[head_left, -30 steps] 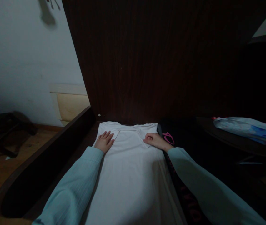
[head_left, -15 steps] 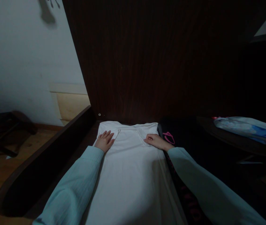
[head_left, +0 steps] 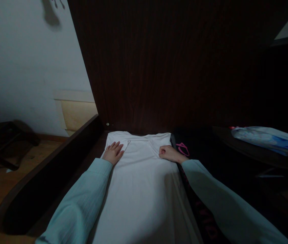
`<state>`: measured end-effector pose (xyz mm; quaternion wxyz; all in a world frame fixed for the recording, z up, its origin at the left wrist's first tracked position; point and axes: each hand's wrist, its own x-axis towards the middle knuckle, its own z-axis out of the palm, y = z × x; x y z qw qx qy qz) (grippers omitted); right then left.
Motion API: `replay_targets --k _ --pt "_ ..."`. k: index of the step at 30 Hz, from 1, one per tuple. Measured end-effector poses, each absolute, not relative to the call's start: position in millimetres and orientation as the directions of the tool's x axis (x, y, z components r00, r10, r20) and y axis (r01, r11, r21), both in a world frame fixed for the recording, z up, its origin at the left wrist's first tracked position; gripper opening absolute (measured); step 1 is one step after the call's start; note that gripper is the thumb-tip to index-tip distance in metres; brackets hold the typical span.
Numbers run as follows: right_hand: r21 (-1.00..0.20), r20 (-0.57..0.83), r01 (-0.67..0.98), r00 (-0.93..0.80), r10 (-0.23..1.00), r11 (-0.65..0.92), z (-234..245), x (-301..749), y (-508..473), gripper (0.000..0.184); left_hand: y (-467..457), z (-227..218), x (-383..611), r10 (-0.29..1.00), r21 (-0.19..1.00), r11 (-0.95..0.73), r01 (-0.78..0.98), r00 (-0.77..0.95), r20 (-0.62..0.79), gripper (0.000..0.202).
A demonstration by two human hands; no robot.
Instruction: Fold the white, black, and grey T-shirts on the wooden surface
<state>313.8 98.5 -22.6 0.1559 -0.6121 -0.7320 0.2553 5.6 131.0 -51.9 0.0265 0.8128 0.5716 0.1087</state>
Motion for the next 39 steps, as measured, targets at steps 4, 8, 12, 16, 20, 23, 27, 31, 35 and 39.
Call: replay_targets --k 4,8,12,16,20,23,27,31,35,39 --pt "-0.687 -0.031 0.719 -0.182 0.983 0.111 -21.4 314.4 100.5 0.008 131.1 -52.3 5.9 0.936 0.161 -0.345 0.925 0.326 0.136 0.043" --pt "-0.762 -0.011 0.638 -0.180 0.984 0.108 -25.0 316.7 103.1 0.017 132.2 -52.9 5.7 0.931 0.155 -0.356 0.922 0.336 0.142 0.044" --pt "-0.813 -0.020 0.573 -0.208 0.978 0.105 -30.2 318.0 104.9 0.022 133.1 -54.3 4.9 0.928 0.163 -0.363 0.917 0.338 0.158 0.043" --pt "-0.853 -0.070 0.519 -0.223 0.972 0.058 -30.9 317.2 105.5 0.022 132.4 -54.0 4.6 0.927 0.168 -0.364 0.916 0.339 0.157 0.044" --pt "-0.810 -0.072 0.578 -0.260 0.963 0.095 -26.1 316.7 102.8 0.018 132.1 -51.9 4.8 0.929 0.165 -0.361 0.918 0.339 0.147 0.044" --pt "-0.757 -0.067 0.632 -0.329 0.942 0.167 -21.2 317.0 99.3 0.021 132.2 -50.8 5.0 0.931 0.168 -0.357 0.919 0.336 0.139 0.044" --pt "-0.744 -0.051 0.636 -0.361 0.931 0.205 -19.9 316.8 96.7 0.016 132.8 -51.5 4.6 0.930 0.174 -0.361 0.916 0.339 0.144 0.044" --pt "-0.779 -0.073 0.602 -0.365 0.928 0.176 -20.9 315.9 96.3 0.016 133.5 -52.7 4.3 0.925 0.177 -0.370 0.912 0.344 0.160 0.042" --pt "-0.821 -0.114 0.556 -0.383 0.917 0.130 -19.0 316.5 97.2 0.013 132.3 -50.6 5.6 0.932 0.170 -0.356 0.919 0.336 0.139 0.043" --pt "-0.860 -0.145 0.505 -0.392 0.908 0.080 -23.1 318.4 101.1 0.012 130.4 -47.5 7.3 0.934 0.167 -0.350 0.922 0.331 0.130 0.044"
